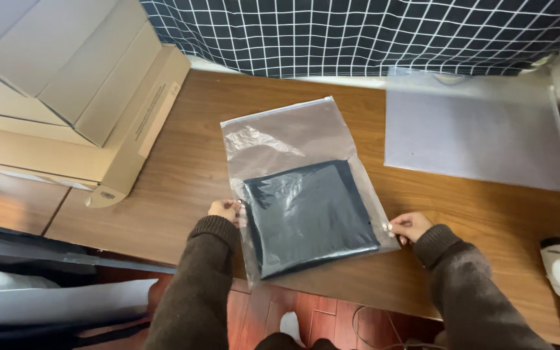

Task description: Folding a black t-shirt and placing it into a plastic shipping bag

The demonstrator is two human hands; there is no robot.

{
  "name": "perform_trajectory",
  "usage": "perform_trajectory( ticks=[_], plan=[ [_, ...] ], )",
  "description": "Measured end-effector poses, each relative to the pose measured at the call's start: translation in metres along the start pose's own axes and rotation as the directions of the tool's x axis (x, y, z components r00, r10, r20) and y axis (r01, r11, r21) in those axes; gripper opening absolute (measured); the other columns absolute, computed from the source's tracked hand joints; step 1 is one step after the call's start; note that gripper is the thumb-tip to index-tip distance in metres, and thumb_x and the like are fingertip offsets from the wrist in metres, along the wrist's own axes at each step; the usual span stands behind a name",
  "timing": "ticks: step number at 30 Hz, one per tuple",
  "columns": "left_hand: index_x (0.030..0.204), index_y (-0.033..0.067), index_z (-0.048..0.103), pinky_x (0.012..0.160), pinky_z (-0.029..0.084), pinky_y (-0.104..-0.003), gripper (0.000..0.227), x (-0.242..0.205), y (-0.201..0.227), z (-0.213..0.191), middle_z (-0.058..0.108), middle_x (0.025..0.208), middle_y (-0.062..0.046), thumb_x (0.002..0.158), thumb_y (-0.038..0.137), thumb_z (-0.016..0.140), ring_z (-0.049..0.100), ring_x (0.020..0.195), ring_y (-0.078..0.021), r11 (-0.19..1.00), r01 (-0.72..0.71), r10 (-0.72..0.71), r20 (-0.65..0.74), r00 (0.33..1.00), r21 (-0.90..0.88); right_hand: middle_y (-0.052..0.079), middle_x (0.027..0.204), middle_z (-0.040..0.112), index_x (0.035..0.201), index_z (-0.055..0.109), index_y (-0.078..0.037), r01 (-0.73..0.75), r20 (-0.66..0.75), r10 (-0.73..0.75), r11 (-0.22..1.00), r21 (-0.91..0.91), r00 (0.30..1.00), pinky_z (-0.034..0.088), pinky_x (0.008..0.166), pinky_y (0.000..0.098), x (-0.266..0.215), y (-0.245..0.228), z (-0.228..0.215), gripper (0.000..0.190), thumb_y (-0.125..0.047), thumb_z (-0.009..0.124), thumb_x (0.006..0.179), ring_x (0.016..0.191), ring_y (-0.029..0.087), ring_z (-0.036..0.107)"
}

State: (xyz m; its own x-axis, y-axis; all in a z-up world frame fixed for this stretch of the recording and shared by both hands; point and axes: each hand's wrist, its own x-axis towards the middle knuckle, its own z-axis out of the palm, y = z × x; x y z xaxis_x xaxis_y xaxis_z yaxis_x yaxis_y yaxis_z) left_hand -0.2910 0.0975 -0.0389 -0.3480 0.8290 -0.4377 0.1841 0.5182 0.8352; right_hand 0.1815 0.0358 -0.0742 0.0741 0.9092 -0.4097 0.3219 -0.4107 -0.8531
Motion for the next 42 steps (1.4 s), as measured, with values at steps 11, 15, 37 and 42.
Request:
perform_trajectory(
  ticks=[11,15,37,42],
  plan=[
    [0.097,-0.0033,0.06,0.049,0.056,-0.046,0.023,0.005,-0.02,-0.001,0.062,0.083,-0.026,0.078,0.009,0.059,0.062,0.057,-0.0375,0.996,0.09,-0.082,0.215,0.973,-0.029,0.022,0.069,0.068,0.083,0.067,0.008,-0.136,0.253,0.165,0.982,-0.127,0.953,0.035,0.029,0.0214,-0.053,-0.016,-0.013,0.02,-0.008,0.065,0.072,0.038,0.019,0.055],
    [0.1,0.0001,0.06,0.049,0.057,-0.043,0.024,0.008,-0.003,-0.006,0.062,0.087,-0.024,0.08,0.013,0.056,0.063,0.057,-0.0349,0.995,0.078,-0.068,0.164,0.984,-0.058,0.027,0.071,0.065,0.092,0.062,0.01,-0.033,0.122,0.032,0.999,0.001,0.992,0.037,0.026,0.0252,0.007,0.001,-0.011,0.025,-0.01,0.063,0.077,0.037,0.023,0.056],
    [0.09,-0.0006,0.064,0.051,0.056,-0.038,0.018,0.028,0.017,0.009,0.062,0.081,-0.024,0.079,0.013,0.06,0.064,0.067,-0.0362,0.993,0.031,-0.029,0.019,0.999,-0.115,0.02,0.074,0.062,0.093,0.062,0.004,0.094,-0.193,-0.046,0.964,0.247,0.98,0.031,0.029,0.0186,0.071,-0.075,0.019,0.026,-0.013,0.069,0.075,0.038,0.01,0.044],
    [0.085,0.0053,0.067,0.048,0.056,-0.037,0.012,0.017,0.03,0.005,0.063,0.076,-0.02,0.079,0.013,0.06,0.064,0.063,-0.0346,0.99,-0.097,0.095,-0.031,0.995,-0.1,0.022,0.074,0.06,0.098,0.059,0.008,0.147,-0.206,-0.088,0.944,0.295,0.975,0.028,0.03,0.018,0.038,-0.098,0.011,0.033,-0.011,0.07,0.074,0.039,0.009,0.042]
  ],
)
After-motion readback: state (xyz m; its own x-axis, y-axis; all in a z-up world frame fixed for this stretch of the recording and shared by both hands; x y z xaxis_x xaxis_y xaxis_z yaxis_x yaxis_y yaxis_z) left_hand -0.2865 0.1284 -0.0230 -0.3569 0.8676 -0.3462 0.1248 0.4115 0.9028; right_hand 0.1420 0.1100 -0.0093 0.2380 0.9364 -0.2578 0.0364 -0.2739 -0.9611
